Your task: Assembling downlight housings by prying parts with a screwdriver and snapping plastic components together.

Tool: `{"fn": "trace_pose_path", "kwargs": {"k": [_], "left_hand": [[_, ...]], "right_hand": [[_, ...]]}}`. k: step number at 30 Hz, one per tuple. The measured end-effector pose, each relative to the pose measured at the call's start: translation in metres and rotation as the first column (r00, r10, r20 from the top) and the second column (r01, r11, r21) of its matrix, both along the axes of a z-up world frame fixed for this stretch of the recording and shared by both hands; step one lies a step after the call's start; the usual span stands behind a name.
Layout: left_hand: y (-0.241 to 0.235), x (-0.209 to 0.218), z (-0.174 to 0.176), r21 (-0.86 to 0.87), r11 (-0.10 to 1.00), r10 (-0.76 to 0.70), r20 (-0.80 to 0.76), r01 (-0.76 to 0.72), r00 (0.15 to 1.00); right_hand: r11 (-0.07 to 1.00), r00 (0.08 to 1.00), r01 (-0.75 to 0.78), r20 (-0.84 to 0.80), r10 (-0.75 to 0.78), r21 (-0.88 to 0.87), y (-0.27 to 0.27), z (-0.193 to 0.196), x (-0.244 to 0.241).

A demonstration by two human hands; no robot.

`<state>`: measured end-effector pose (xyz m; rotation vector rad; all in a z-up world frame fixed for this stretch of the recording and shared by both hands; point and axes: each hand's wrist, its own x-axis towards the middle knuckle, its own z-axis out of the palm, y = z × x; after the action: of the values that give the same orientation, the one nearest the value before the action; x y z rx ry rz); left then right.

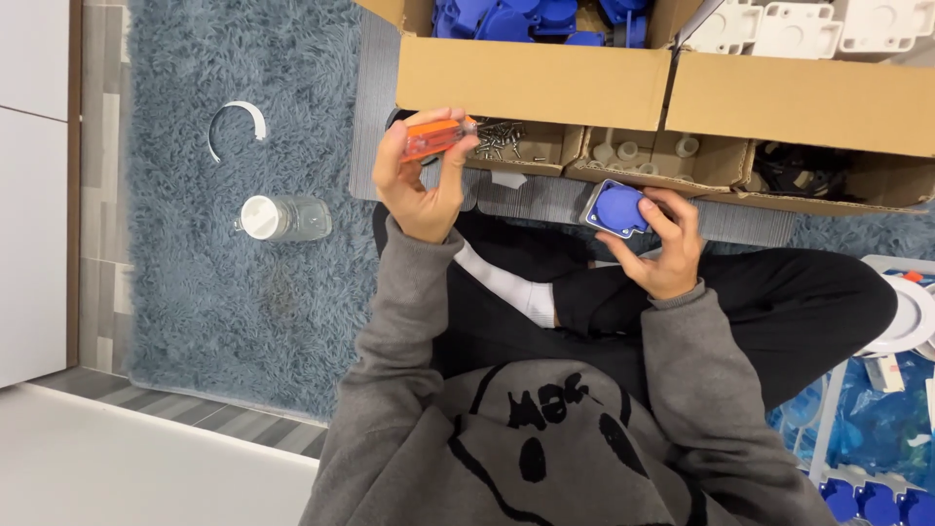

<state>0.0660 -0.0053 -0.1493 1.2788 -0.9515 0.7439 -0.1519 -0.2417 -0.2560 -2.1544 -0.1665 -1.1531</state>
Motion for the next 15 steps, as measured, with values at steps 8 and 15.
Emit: {"fn": "trace_pose_path", "kwargs": {"k": [8,15], "left_hand": [[-0.004,0.004,-0.011,0.022,0.998,0.055,-0.019,-0.054,0.998],[-0.005,0.004,-0.013,0.034,0.992,0.120,-0.009,-0.120,0.993]], "right_hand": [[1.000,1.000,0.002,0.006,-0.002,-0.003,0.001,0.003,0.001],[0.999,0.999,0.040,-0.027,-0.040,-0.005,0.001,0.004,-0.001]]}}
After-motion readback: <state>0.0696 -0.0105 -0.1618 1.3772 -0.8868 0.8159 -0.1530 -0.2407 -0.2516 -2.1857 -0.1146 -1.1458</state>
